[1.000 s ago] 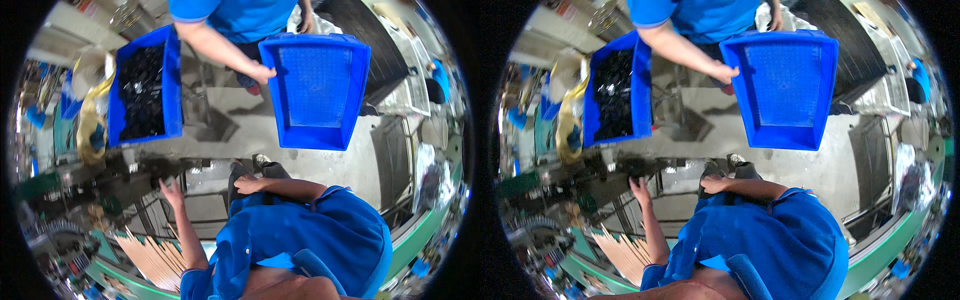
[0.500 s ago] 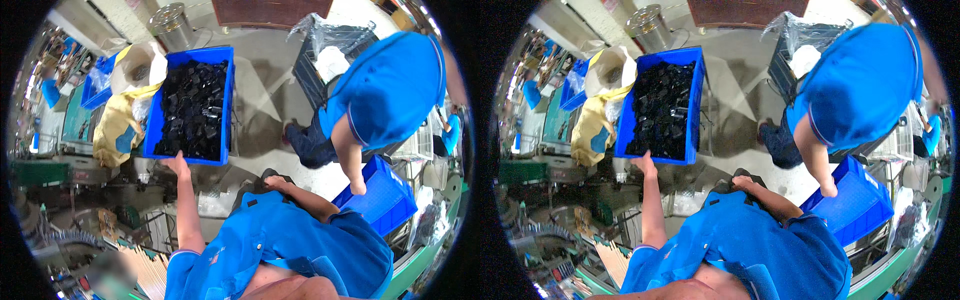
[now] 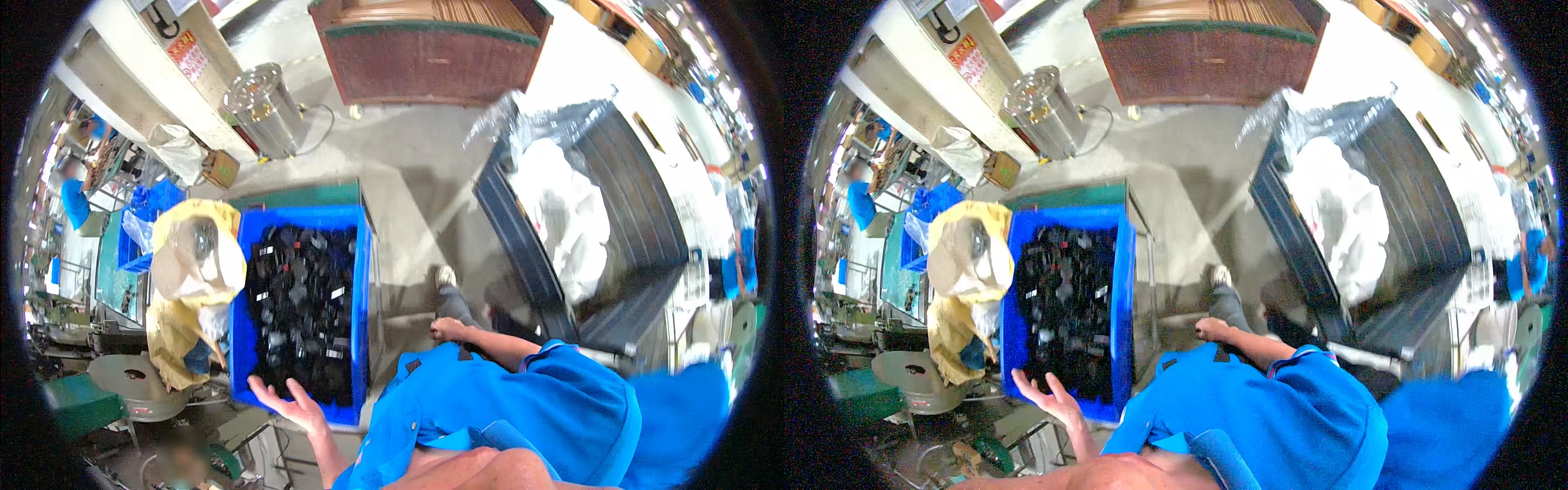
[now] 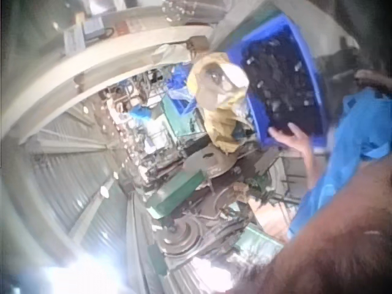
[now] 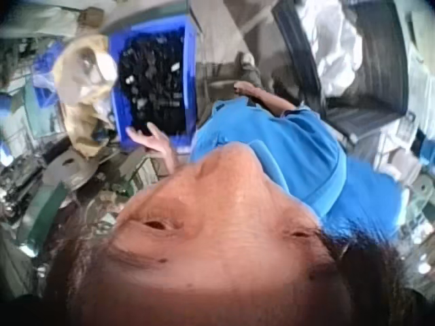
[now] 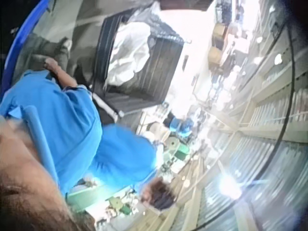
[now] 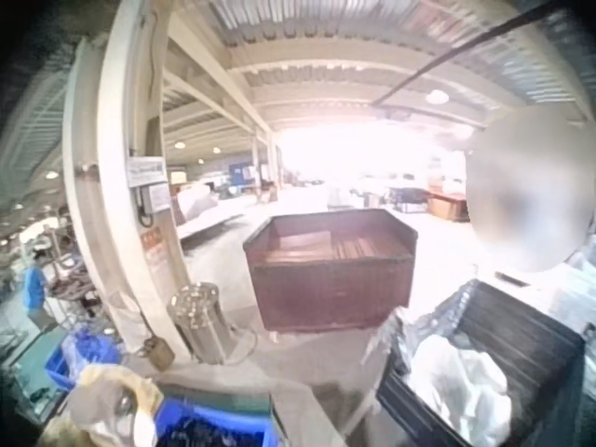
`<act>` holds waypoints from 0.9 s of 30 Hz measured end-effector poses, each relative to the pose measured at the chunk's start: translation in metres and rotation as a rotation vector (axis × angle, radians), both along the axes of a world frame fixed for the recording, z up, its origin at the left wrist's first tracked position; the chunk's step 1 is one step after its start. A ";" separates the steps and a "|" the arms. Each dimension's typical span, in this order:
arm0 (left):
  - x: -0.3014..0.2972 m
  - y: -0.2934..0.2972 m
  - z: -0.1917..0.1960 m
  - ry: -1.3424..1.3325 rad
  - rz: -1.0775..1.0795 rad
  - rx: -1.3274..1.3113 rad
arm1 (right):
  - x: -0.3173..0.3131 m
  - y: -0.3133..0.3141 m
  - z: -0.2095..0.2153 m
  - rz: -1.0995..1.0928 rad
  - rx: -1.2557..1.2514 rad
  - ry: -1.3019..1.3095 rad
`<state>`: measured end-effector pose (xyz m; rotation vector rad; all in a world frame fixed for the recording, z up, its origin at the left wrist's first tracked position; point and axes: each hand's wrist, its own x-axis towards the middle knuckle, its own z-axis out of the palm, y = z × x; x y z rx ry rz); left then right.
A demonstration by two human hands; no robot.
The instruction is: The person repeatedly picks up bamboo poles from a green workbench and attaches black plastic fittings to their ends. They then place the assembled poles into a blue bin and periodically gather bundles of poles to move them to a nearby rack.
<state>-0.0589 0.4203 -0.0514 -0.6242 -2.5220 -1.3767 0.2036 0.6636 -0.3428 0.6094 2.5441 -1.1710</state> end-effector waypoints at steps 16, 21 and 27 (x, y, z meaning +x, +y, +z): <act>-0.047 0.609 0.020 -0.549 -0.961 -0.059 | -0.153 0.490 0.118 -0.391 -0.080 0.289; -0.105 0.711 -0.079 -1.044 -0.968 -0.198 | -0.151 0.601 0.091 -0.489 -0.174 0.253; -0.199 0.921 -0.076 -1.048 -0.968 -0.025 | -0.170 0.778 0.142 -0.777 -0.271 -0.003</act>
